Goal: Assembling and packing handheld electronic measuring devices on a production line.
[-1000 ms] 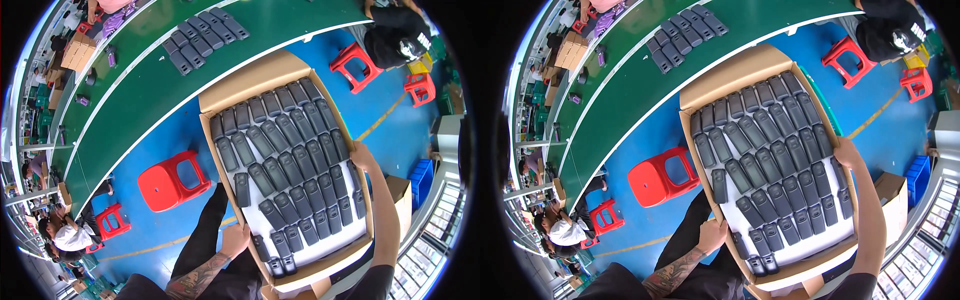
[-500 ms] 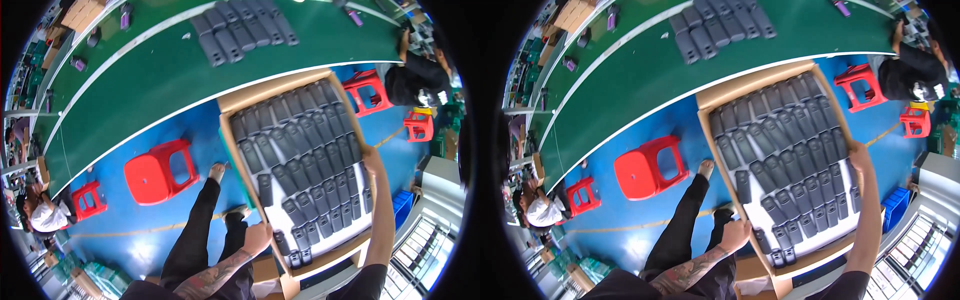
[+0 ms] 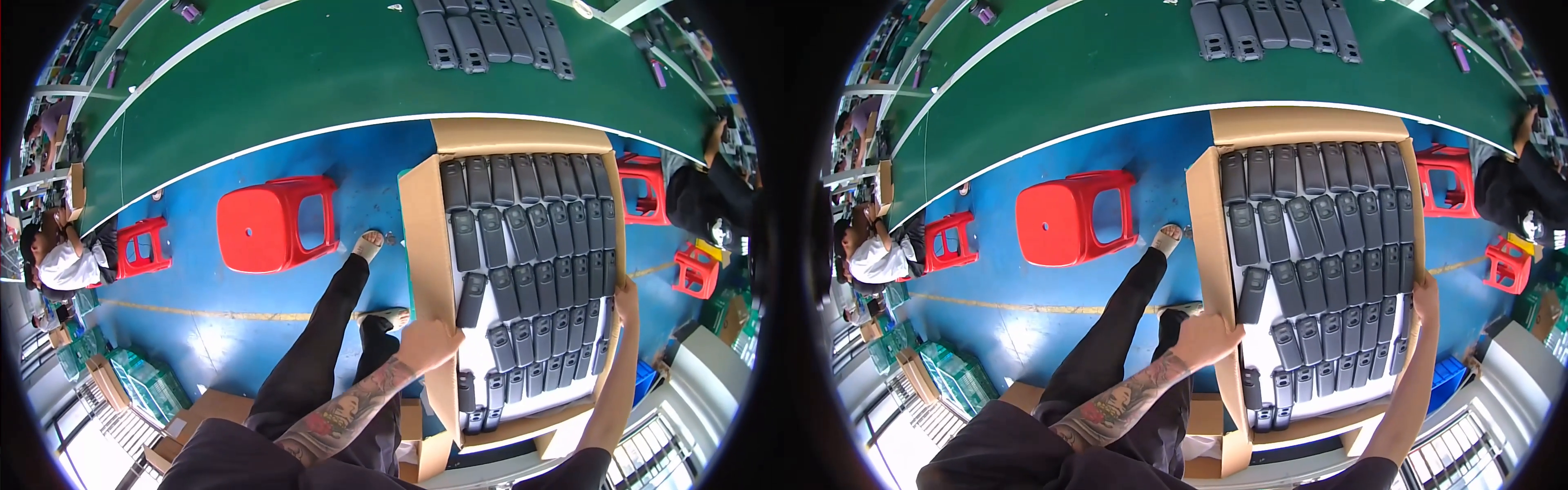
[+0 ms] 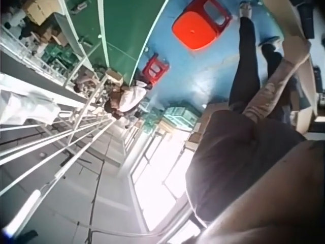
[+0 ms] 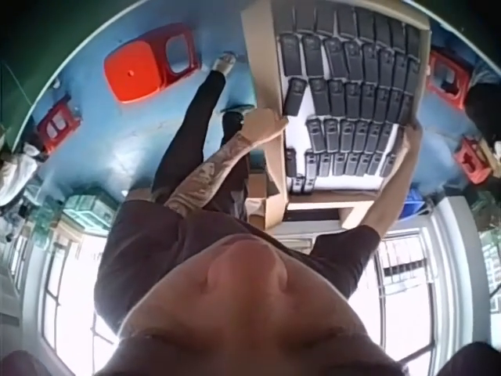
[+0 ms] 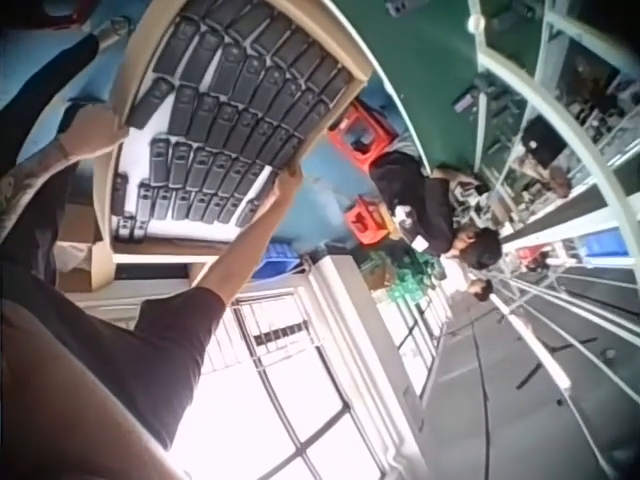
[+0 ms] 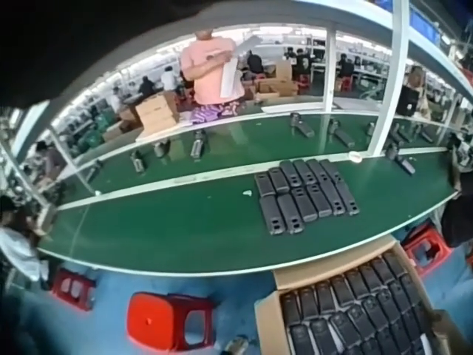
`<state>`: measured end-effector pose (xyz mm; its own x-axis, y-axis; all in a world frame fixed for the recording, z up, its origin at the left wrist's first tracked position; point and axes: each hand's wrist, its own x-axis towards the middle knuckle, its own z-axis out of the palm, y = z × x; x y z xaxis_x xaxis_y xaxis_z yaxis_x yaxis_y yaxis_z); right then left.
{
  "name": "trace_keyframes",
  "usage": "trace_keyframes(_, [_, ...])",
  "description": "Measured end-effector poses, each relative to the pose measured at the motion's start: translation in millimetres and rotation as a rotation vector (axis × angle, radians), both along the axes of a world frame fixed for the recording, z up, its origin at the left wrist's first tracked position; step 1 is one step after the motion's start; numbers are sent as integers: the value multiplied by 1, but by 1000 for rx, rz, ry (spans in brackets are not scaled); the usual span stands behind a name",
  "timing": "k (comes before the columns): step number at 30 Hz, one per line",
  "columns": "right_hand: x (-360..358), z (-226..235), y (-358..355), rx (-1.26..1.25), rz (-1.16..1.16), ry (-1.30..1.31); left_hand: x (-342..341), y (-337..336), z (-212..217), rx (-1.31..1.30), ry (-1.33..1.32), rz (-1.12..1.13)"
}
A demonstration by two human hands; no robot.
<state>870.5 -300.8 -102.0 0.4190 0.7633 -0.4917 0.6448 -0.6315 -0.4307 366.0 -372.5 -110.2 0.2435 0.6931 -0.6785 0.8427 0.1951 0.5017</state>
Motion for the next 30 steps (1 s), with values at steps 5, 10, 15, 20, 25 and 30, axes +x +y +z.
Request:
trace_keyframes(5, [-45, 5, 0, 122, 61, -21, -9, 27, -15, -53, -8, -6])
trace_keyframes(10, [-45, 11, 3, 88, 62, -94, -23, 13, -60, -5, -232, -127])
trace_keyframes(15, [-46, 13, 8, 29, 37, -167, -60, 94, -4, -482, -227, 281])
trace_keyframes(20, [-49, 13, 11, -13, 39, -232, -24, 131, -19, -432, -10, 183])
trace_keyframes(25, [-47, 14, 12, -87, 47, -305, -16, 127, -52, -569, -282, 518])
trace_keyframes(30, [-47, 12, 12, -234, 93, -397, -3, 101, -40, -555, -243, 533])
